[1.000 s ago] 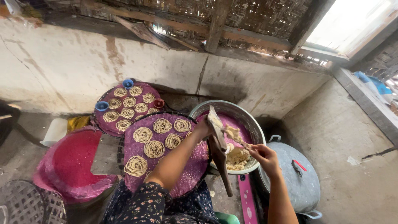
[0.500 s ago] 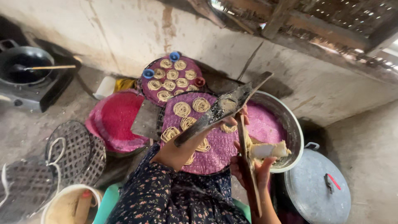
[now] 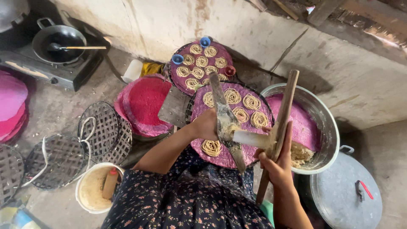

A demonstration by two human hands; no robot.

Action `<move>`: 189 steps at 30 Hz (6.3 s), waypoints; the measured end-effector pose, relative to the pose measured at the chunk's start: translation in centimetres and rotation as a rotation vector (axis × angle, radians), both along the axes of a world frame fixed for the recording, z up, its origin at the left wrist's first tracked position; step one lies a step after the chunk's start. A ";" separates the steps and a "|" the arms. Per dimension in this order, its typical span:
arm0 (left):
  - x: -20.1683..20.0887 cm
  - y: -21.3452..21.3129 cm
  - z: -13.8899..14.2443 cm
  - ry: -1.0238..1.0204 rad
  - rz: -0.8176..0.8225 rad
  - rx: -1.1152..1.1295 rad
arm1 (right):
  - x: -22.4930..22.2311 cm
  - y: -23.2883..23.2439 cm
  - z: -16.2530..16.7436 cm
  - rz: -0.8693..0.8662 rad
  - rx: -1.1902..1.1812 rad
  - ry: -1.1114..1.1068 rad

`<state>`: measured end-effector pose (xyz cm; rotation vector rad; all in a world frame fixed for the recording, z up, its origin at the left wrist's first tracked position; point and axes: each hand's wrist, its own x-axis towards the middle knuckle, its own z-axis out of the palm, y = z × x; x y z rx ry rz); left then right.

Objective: The person sits and operates a wooden hand press to extrude rice dough into noodle nests onto round pink trays. They load dough into the press with a knife, squeeze the press handles to push noodles out in coils, and place finished noodle nests onto trays stacked nearby.

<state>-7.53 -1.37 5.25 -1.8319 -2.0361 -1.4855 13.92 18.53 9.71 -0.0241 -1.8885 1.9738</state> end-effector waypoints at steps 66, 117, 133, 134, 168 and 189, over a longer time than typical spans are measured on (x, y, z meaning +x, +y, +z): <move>-0.3 14.1 -2.9 -1.606 -1.062 0.644 | 13.6 10.0 -4.0 0.301 -0.159 -0.745; 3.4 10.6 -10.4 0.350 -0.173 -0.683 | 14.7 11.6 -6.4 -0.073 -0.062 -0.607; -6.2 21.0 1.8 -1.673 -1.119 0.562 | 7.3 15.6 -3.8 0.322 -0.343 -0.652; -6.5 21.6 0.7 -1.686 -1.044 0.600 | 6.9 16.3 -4.5 0.309 -0.308 -0.686; -9.4 17.6 -0.9 -1.637 -0.789 0.738 | 4.3 14.5 -1.9 0.121 0.279 -0.817; 0.5 24.6 -18.2 -0.891 -0.161 -0.835 | 8.4 14.3 -4.2 -0.031 0.092 -0.739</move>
